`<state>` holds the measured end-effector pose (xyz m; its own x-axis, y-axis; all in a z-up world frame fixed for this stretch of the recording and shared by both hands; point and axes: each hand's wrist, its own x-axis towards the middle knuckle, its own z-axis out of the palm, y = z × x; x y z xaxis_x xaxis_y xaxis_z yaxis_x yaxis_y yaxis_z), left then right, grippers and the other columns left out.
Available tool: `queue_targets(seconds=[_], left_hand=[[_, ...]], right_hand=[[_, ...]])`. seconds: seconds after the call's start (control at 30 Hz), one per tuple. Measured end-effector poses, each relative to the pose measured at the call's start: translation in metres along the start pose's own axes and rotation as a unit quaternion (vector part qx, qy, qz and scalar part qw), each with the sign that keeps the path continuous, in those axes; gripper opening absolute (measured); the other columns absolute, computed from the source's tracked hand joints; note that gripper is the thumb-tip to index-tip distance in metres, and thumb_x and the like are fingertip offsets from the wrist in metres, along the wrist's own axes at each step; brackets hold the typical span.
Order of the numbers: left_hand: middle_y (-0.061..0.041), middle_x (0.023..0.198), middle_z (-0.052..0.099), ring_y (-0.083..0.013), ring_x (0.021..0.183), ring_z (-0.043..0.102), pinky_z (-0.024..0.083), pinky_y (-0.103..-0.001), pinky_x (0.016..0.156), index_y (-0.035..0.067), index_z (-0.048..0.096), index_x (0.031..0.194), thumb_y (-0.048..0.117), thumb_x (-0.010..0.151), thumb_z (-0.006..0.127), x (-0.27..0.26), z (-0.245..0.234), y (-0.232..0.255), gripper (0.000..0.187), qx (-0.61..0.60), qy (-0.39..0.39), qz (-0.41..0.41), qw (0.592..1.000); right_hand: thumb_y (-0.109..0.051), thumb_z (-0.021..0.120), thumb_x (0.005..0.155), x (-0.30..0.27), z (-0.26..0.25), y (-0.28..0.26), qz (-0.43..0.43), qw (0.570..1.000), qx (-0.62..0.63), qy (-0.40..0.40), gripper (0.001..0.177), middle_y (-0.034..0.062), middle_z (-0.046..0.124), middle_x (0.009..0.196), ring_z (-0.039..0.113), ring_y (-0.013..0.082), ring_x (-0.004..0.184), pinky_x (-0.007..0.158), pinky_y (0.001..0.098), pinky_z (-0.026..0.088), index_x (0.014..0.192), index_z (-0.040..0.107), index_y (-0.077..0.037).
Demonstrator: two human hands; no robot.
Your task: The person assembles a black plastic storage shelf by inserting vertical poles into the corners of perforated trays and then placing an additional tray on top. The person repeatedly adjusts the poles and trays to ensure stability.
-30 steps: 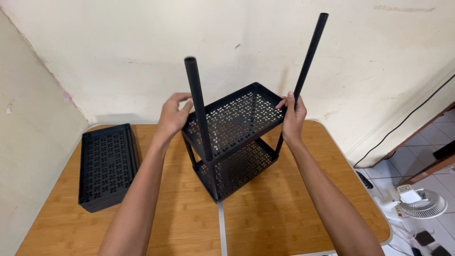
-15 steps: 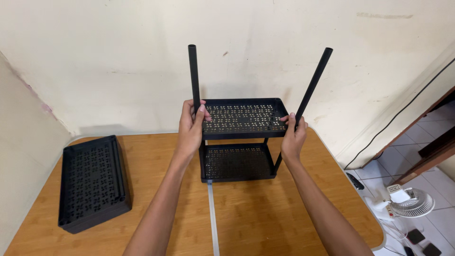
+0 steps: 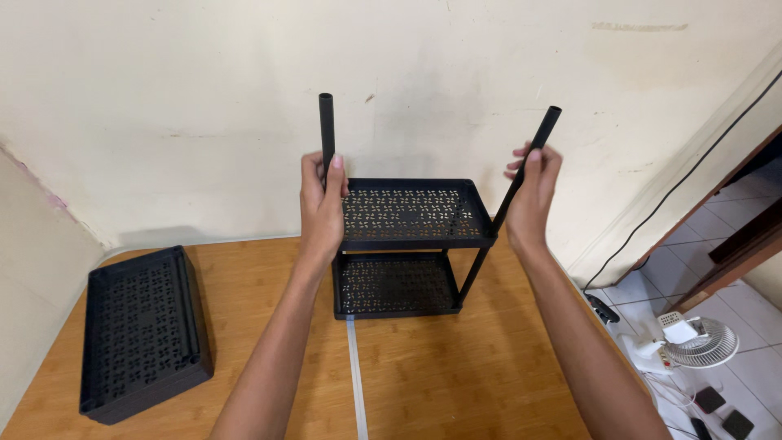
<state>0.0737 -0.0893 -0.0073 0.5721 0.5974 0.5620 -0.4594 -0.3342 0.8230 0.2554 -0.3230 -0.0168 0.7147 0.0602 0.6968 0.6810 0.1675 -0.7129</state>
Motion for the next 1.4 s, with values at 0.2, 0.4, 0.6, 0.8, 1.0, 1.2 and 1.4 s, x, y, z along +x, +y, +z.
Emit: queue_targets(seconds=[0.2,0.4,0.6,0.8,1.0,1.2,1.4], left_hand=[[0.006,0.068,0.038,-0.0069,0.060,0.036,0.029,-0.029,0.052,0.009,0.047,0.121,0.035,0.104,0.053,0.037,0.016,0.047,0.032,0.043,0.057,0.110,0.991],[0.006,0.054,0.026,-0.0084,0.051,0.022,0.019,-0.031,0.049,0.015,0.031,0.060,0.046,0.110,0.039,0.063,0.027,0.036,0.059,0.039,0.112,0.064,0.991],[0.005,0.049,0.028,-0.0077,0.042,0.023,0.020,-0.030,0.039,0.017,0.030,0.059,0.040,0.107,0.037,0.075,0.017,0.031,0.054,-0.046,0.026,0.008,0.999],[0.005,0.048,0.026,-0.0075,0.040,0.020,0.017,-0.029,0.036,0.018,0.031,0.062,0.043,0.106,0.034,0.077,0.004,0.034,0.050,-0.088,-0.065,-0.024,0.994],[0.006,0.050,0.028,-0.0081,0.041,0.023,0.020,-0.028,0.037,0.020,0.030,0.063,0.055,0.107,0.035,0.077,0.002,0.029,0.056,-0.087,-0.063,-0.004,0.994],[0.009,0.060,0.031,-0.0048,0.050,0.028,0.024,-0.023,0.043,0.015,0.049,0.077,0.061,0.106,0.039,0.059,0.005,0.022,0.054,-0.089,-0.032,0.058,0.994],[0.007,0.066,0.035,-0.0028,0.058,0.033,0.029,-0.023,0.051,0.009,0.057,0.098,0.038,0.111,0.049,0.015,0.009,0.007,0.032,-0.097,0.021,0.052,0.994]], right_hand=[[-0.034,0.036,0.116,0.054,0.008,-0.043,-0.034,0.998,0.008,0.051,0.036,0.0013,0.057,0.095,0.052,0.0074,0.078,0.072,0.0255,0.049,0.125,0.057,-0.007],[-0.031,0.034,0.116,0.057,0.022,-0.046,-0.001,0.999,0.003,0.037,0.037,-0.0045,0.037,0.066,0.030,0.0049,0.053,0.046,0.0252,0.028,0.090,0.050,-0.010],[-0.022,0.031,0.110,0.060,0.019,-0.045,0.008,0.999,0.002,0.040,0.031,-0.0047,0.033,0.061,0.028,0.0052,0.050,0.042,0.0258,0.026,0.085,0.047,-0.013],[-0.025,0.031,0.110,0.068,0.018,-0.041,0.021,1.000,0.008,0.011,0.039,-0.0028,0.029,0.057,0.025,0.0071,0.045,0.040,0.0274,0.020,0.072,0.034,-0.014],[-0.025,0.034,0.110,0.070,0.014,-0.034,0.018,0.998,0.055,-0.001,0.036,-0.0021,0.029,0.058,0.024,0.0077,0.047,0.042,0.0285,0.021,0.075,0.033,-0.013],[-0.034,0.034,0.114,0.067,0.014,-0.030,-0.001,0.999,0.049,0.002,0.041,-0.0021,0.030,0.059,0.026,0.0088,0.047,0.043,0.0287,0.022,0.078,0.034,-0.015],[-0.044,0.033,0.117,0.055,0.013,-0.037,0.054,0.997,0.061,-0.016,0.043,-0.0043,0.029,0.064,0.028,0.0067,0.053,0.046,0.0258,0.025,0.087,0.038,-0.014]])
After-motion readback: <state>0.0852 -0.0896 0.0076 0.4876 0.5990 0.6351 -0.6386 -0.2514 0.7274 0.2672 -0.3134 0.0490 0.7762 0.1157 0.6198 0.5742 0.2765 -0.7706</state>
